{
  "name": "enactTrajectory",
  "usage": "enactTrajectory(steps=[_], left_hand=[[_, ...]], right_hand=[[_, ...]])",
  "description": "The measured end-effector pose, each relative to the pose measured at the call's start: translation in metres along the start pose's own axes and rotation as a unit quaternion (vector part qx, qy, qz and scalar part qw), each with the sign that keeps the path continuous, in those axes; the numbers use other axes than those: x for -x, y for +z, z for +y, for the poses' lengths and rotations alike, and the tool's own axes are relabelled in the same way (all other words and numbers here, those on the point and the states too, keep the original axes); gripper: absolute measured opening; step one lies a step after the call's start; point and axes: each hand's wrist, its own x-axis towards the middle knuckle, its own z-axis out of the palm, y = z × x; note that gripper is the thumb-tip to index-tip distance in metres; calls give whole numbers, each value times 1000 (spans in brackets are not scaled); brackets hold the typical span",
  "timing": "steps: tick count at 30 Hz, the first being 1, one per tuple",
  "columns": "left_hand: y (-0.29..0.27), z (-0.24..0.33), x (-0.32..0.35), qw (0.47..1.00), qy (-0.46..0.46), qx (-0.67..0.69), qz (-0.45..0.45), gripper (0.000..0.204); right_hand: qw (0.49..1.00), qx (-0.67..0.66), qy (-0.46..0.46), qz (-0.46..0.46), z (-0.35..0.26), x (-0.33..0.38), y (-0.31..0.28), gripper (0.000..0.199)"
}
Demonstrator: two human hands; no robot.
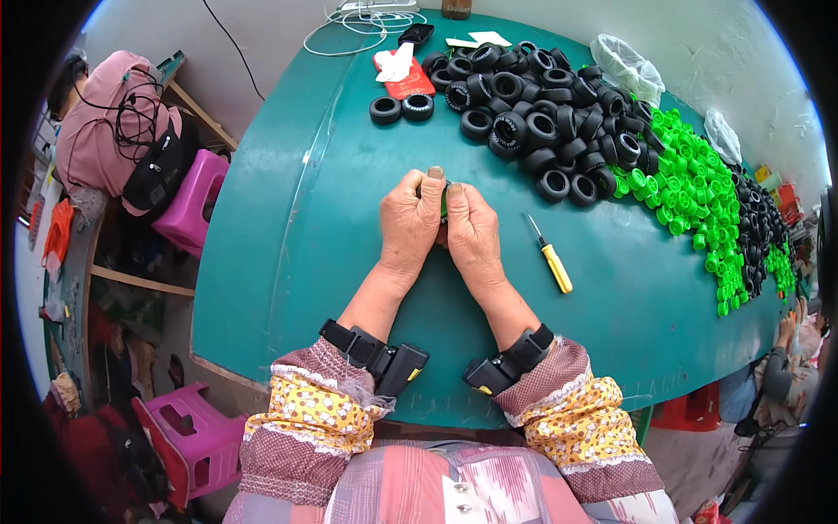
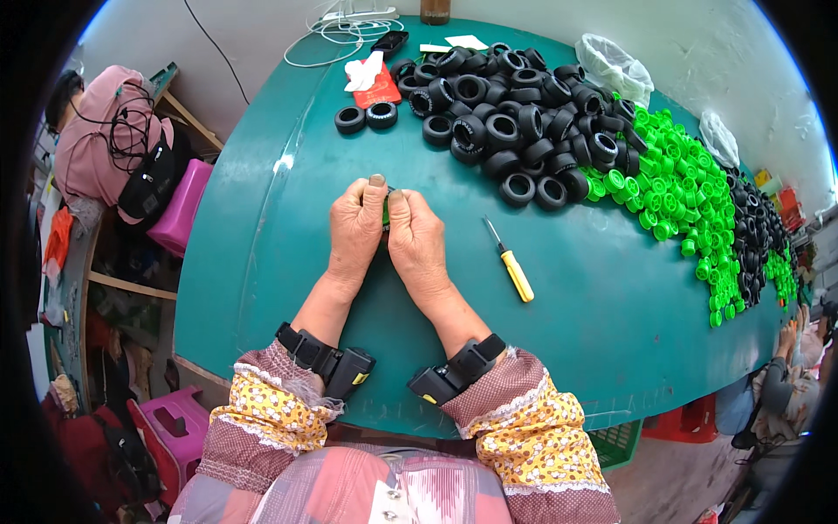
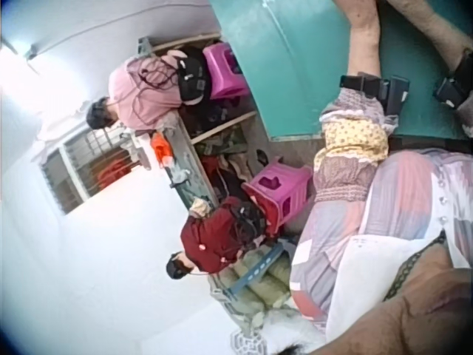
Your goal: Assembling toy wheels by fitting black rubber tires onto plastic hubs.
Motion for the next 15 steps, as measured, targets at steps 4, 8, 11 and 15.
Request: enactTrajectory(steps=[4, 8, 11, 15], left_hand=[[4, 0, 1, 999, -6, 2, -39, 38], [0, -9, -1, 990, 92, -98, -32, 38], [0, -7, -4, 987, 102, -114, -44, 39], [2, -10, -3, 999, 36, -37, 12, 42]], right_hand=[[999, -11, 29, 19, 1, 0, -4, 33], [984, -75, 160, -11, 1, 1, -7, 36], [953, -168, 249, -43, 2, 2, -10, 37], [980, -162, 112, 42, 3, 9, 18, 31]])
